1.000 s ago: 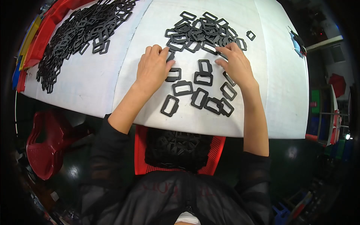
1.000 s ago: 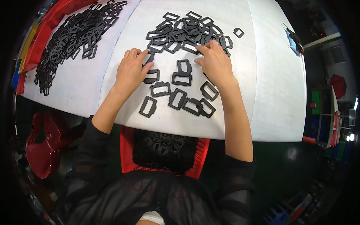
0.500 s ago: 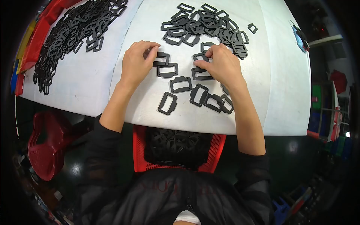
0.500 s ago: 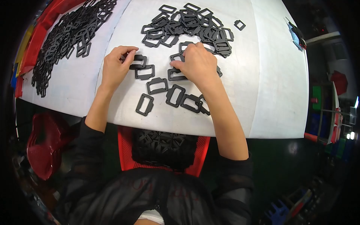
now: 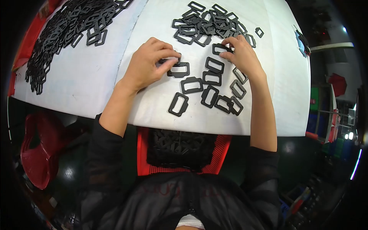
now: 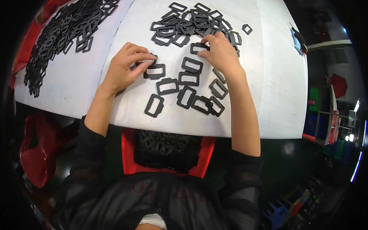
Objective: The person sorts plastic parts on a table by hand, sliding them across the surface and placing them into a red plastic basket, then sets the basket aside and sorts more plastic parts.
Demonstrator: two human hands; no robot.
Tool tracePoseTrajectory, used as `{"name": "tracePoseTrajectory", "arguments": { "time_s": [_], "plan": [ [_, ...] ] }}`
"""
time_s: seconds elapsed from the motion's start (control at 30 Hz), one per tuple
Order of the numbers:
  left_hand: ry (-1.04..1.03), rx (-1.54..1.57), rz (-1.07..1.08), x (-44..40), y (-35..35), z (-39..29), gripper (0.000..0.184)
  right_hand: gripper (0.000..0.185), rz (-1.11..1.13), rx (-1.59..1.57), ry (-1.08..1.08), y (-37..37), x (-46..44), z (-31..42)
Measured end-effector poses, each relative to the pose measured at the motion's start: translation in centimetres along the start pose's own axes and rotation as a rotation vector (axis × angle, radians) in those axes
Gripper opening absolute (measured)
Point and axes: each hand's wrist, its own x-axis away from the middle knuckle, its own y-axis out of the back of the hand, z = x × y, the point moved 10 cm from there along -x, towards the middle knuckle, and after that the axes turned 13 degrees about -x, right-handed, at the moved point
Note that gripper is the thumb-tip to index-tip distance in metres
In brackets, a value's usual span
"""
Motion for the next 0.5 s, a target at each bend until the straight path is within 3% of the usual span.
{"name": "tracePoseTrajectory", "arguments": {
  "time_s": [0.23, 0.33, 0.47, 0.5],
  "plan": [
    [0.065, -0.109, 0.009, 0.3, -0.6, 1.7, 0.014, 0.03, 0.185, -0.174, -0.205, -0.4, 1.8, 0.9],
    [0.04, -0.101, -0.058, 0.3, 0.1, 1.4, 0.018, 0.03, 0.012, -0.271, 0.015, 1.8, 5.0, 2.6],
    [-0.084, -0.141, 0.047, 0.5, -1.8, -1.3, 0.038, 0.043, -0.281, -0.185, 0.107, 1.8, 9.2, 0.5],
    [-0.093, -0.226, 0.113, 0.9, -3.0, -2.5, 0.043, 0.054, -0.245, -0.199, 0.065, 0.6, 9.7, 0.7]
  ]
}}
